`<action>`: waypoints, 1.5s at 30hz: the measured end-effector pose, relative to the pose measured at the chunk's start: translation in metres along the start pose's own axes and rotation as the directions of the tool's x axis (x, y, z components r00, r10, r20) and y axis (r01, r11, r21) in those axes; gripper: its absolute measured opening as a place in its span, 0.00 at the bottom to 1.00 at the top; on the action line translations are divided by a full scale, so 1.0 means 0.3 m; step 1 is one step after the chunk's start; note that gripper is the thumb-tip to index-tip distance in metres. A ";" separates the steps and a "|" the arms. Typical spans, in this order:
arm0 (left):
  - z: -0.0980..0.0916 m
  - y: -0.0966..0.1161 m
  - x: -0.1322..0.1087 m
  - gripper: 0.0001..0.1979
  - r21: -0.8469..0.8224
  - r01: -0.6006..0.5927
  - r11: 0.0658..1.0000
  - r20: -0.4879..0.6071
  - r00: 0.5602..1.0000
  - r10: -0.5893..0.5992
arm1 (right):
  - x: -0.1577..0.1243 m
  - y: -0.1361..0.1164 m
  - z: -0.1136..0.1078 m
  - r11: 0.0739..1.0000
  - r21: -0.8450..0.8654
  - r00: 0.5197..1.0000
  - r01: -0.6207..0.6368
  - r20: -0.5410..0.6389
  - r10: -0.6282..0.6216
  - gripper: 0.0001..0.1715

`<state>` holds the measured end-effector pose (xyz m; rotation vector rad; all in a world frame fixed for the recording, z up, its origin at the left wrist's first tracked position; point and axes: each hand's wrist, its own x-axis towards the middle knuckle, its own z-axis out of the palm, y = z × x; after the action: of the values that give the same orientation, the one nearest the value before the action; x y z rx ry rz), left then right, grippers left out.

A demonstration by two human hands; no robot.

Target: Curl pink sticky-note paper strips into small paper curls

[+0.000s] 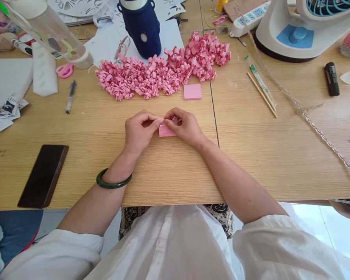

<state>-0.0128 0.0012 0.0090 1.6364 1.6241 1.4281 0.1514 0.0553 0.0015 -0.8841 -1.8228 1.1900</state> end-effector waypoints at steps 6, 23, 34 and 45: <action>0.003 0.000 0.003 0.06 -0.081 0.085 0.993 -0.004 0.996 -0.085 | -0.001 -0.006 -0.002 1.000 -0.012 1.000 0.001 0.025 -0.001 0.08; 0.000 0.017 0.006 0.06 -0.068 0.111 0.991 0.021 0.994 -0.110 | 0.002 -0.001 -0.002 0.999 -0.032 1.000 0.013 0.003 -0.013 0.06; 0.000 0.016 0.006 0.09 -0.153 0.157 0.976 -0.012 0.987 -0.161 | 0.001 -0.004 -0.004 0.999 0.046 1.000 -0.003 -0.007 0.003 0.10; 0.012 0.004 -0.006 0.20 -0.238 0.127 0.963 0.026 0.992 -0.124 | 0.004 0.001 0.000 0.997 0.075 0.994 -0.032 -0.103 0.040 0.08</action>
<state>-0.0087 0.0006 0.0079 1.3789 1.4578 1.4826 0.1507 0.0565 0.0014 -0.9234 -1.6754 1.2028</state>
